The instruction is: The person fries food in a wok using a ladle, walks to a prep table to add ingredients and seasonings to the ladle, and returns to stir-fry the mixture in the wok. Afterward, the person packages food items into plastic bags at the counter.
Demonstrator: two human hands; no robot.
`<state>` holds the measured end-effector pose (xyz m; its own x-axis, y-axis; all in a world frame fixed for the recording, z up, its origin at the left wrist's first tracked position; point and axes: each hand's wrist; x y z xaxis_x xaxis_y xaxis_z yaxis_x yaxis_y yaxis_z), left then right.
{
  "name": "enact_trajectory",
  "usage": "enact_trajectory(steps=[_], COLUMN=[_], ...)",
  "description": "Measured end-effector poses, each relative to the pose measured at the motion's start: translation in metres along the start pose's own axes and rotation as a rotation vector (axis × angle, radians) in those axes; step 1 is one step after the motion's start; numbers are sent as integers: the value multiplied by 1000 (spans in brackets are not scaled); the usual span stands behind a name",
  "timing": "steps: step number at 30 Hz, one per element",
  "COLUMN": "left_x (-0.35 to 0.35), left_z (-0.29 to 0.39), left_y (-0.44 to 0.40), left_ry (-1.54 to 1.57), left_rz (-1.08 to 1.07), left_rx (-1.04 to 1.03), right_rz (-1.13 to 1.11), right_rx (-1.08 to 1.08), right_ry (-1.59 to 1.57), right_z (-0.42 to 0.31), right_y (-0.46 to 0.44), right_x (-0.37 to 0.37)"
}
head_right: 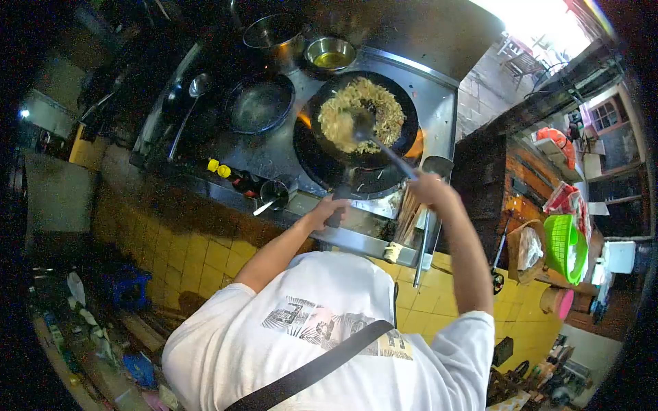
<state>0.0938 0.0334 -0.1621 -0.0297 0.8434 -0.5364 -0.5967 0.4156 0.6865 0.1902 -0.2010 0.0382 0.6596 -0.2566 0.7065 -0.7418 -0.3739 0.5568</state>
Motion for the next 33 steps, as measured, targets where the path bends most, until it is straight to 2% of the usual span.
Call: enact_trajectory(steps=[3,6,7,10,13,14,16,18,21,23,25,28,31,33], left_x=[-1,-1,-17,-3,-7,-8,-9,-7,-12,-9,-11,-18,-10,-10], left_z=[5,4,13,-1,0,-3,-2,1,0,-1,2,7,4,3], left_y=[1,-9,12,3,10,11,10,11,11,12,14,21,14,11], left_ry=[-9,-38,-82,-43,-15,-10,-6,8,10,29,29,-8,-15,-15], left_rz=[-17,45,159,22,7,17,43,62,108,64,33,142,63,40], left_rx=[46,65,76,24,-3,-6,-29,-11,-1,30,26,66,22,19], right_rz=[180,380,337,325,381,392,324,295,315,317,295,352,410,360], right_rx=[181,125,142,76,121,162,16,62,68,83,39,-6,-44,-53], right_ry=[542,270,266,337,407,378,231,125,73,-31,29,86,63,115], right_z=[46,42,36,-7,-3,0,7,36,24,11,27,24,19,36], right_y=[-26,-62,-48,10,37,46,43,16,9,16,-4,-13,-6,0], right_x=[-19,-96,-92,-40,-22,-25,-54,-110,-113,-109,-129,-117,-119,-105])
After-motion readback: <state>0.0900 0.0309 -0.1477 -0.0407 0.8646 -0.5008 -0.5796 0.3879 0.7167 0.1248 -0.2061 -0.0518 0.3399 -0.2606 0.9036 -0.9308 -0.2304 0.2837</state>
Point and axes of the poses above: each hand's wrist, its own y-axis away from the middle knuckle, its own x-axis out of the back of the hand, z = x × y, and after that the axes turned 14 degrees about x, right-handed
